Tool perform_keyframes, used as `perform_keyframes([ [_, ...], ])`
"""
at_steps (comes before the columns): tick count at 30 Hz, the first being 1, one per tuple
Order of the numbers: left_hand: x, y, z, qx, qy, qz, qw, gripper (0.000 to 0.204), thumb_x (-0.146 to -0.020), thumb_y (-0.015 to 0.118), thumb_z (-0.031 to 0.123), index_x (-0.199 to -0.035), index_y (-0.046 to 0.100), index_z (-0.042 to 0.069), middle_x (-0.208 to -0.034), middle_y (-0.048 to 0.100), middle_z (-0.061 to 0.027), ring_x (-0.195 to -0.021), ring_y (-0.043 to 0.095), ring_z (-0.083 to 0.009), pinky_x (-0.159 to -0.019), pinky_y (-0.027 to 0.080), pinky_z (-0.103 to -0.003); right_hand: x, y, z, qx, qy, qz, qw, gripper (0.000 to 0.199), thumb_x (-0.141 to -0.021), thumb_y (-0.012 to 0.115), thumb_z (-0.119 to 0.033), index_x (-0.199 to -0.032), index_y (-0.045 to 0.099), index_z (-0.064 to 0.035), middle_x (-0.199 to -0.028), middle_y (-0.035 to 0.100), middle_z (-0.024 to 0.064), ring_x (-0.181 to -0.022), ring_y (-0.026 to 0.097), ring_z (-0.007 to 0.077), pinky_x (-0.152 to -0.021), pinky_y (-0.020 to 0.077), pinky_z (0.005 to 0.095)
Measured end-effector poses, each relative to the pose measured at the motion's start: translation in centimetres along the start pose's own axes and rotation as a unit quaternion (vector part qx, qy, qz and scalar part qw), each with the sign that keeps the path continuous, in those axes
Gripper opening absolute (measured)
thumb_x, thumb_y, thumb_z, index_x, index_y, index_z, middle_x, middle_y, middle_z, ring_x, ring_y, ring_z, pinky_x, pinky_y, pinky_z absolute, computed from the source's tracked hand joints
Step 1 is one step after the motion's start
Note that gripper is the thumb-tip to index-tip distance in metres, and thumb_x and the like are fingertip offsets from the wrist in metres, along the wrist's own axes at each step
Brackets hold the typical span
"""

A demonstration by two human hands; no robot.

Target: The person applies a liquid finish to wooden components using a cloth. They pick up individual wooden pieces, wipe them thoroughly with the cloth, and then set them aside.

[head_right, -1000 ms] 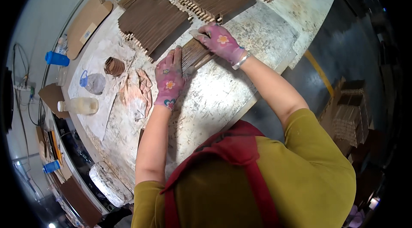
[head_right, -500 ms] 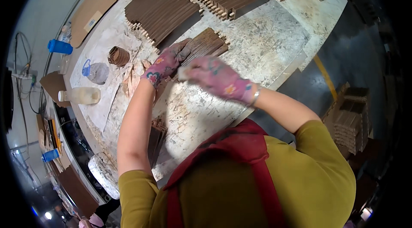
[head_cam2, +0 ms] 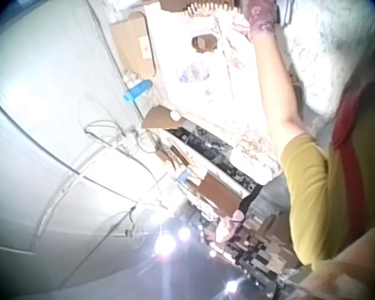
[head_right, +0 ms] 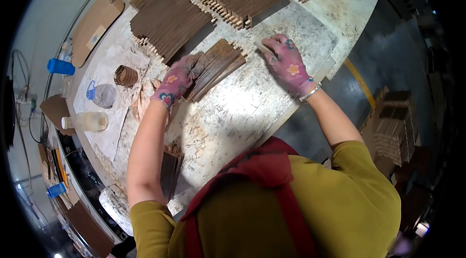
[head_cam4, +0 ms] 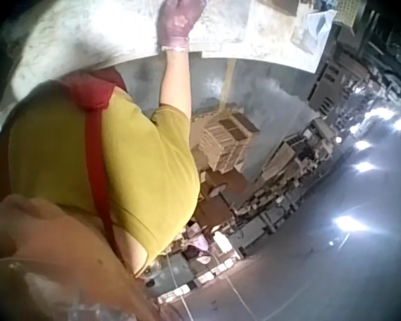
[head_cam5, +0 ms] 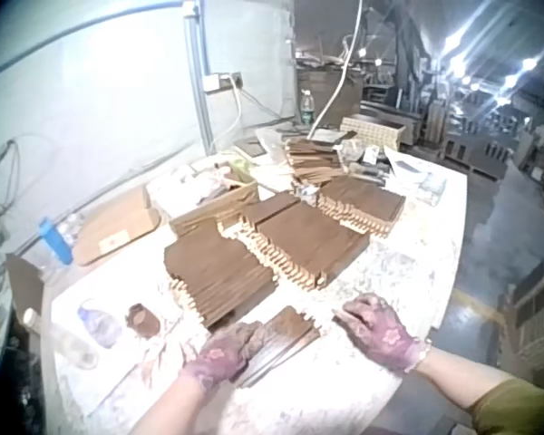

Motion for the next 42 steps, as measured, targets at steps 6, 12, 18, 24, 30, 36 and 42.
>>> perform_keyframes([
  [6, 2.1, 1.1, 7.5, -0.143, 0.185, 0.401, 0.886, 0.055, -0.090, 0.062, 0.039, -0.133, 0.053, 0.005, -0.129, 0.054, -0.0157, -0.119, 0.052, -0.0340, -0.099, 0.041, -0.049, -2.9, 1.3, -3.7, -0.160, -0.042, -0.034, 0.986, 0.038, -0.094, 0.063, -0.030, -0.122, 0.063, -0.0058, -0.117, 0.061, 0.0167, -0.111, 0.059, 0.0352, -0.096, 0.0469, 0.0376],
  [12, -1.1, 7.3, 6.7, 0.018, 0.106, 0.296, 0.949, 0.042, -0.097, 0.049, 0.036, -0.129, 0.051, 0.009, -0.138, 0.050, -0.0116, -0.132, 0.043, -0.0253, -0.114, 0.030, -0.042, -4.6, 6.6, -13.7, -0.105, -0.251, -0.321, 0.907, 0.046, -0.089, 0.059, -0.042, -0.123, 0.065, -0.0124, -0.132, 0.056, 0.0135, -0.124, 0.051, 0.0344, -0.106, 0.0371, 0.0461],
  [18, -0.5, 8.0, 6.8, -0.175, 0.058, 0.269, 0.945, 0.061, -0.099, 0.034, 0.048, -0.148, 0.037, 0.012, -0.151, 0.040, -0.0116, -0.142, 0.036, -0.0256, -0.119, 0.023, -0.043, -5.1, 13.6, -18.0, 0.114, -0.271, -0.290, 0.911, 0.036, -0.081, 0.059, -0.032, -0.111, 0.065, -0.0118, -0.106, 0.059, 0.0122, -0.094, 0.060, 0.0277, -0.081, 0.0474, 0.0451],
  [24, 0.2, 6.0, 7.2, -0.021, 0.102, 0.260, 0.960, 0.060, -0.088, 0.062, 0.035, -0.139, 0.048, 0.006, -0.139, 0.051, -0.0162, -0.131, 0.046, -0.0317, -0.111, 0.033, -0.047, -11.1, 13.9, -14.9, -0.246, -0.238, -0.233, 0.910, 0.029, -0.092, 0.065, -0.025, -0.114, 0.066, -0.0065, -0.120, 0.062, 0.0114, -0.108, 0.061, 0.0315, -0.093, 0.0500, 0.0404],
  [30, 7.2, 3.1, 2.7, -0.047, 0.042, 0.245, 0.967, 0.083, -0.083, 0.072, 0.044, -0.146, 0.040, 0.001, -0.153, 0.038, -0.0200, -0.147, 0.026, -0.0345, -0.123, 0.011, -0.050, -9.2, 12.0, -6.2, -0.448, 0.081, -0.067, 0.888, 0.042, -0.095, 0.067, -0.027, -0.126, 0.061, 0.0002, -0.121, 0.063, 0.0077, -0.112, 0.058, 0.0152, -0.100, 0.0455, 0.0297],
  [36, 9.5, -0.5, 0.2, -0.126, -0.008, 0.251, 0.960, 0.081, -0.083, 0.071, 0.045, -0.143, 0.043, -0.003, -0.145, 0.045, -0.0239, -0.138, 0.039, -0.0395, -0.116, 0.027, -0.049, -9.9, 10.9, -5.4, -0.518, 0.152, 0.034, 0.841, 0.051, -0.089, 0.073, -0.036, -0.123, 0.061, 0.0008, -0.120, 0.062, 0.0125, -0.115, 0.057, 0.0179, -0.101, 0.0445, 0.0313],
  [42, 4.4, 0.1, 2.4, 0.029, 0.047, 0.167, 0.984, 0.074, -0.076, 0.080, 0.025, -0.141, 0.049, 0.007, -0.118, 0.059, -0.0195, -0.109, 0.056, -0.0359, -0.097, 0.045, -0.044, -9.1, 10.5, -4.2, -0.476, 0.125, 0.054, 0.869, 0.040, -0.089, 0.073, -0.030, -0.114, 0.067, 0.0009, -0.111, 0.065, 0.0092, -0.106, 0.061, 0.0195, -0.094, 0.0482, 0.0296],
])
Point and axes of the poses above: each hand's wrist, its own x-axis away from the middle knuckle, its own y-axis out of the palm, z = x × y, the point moved 6 cm from there along -x, towards the middle knuckle
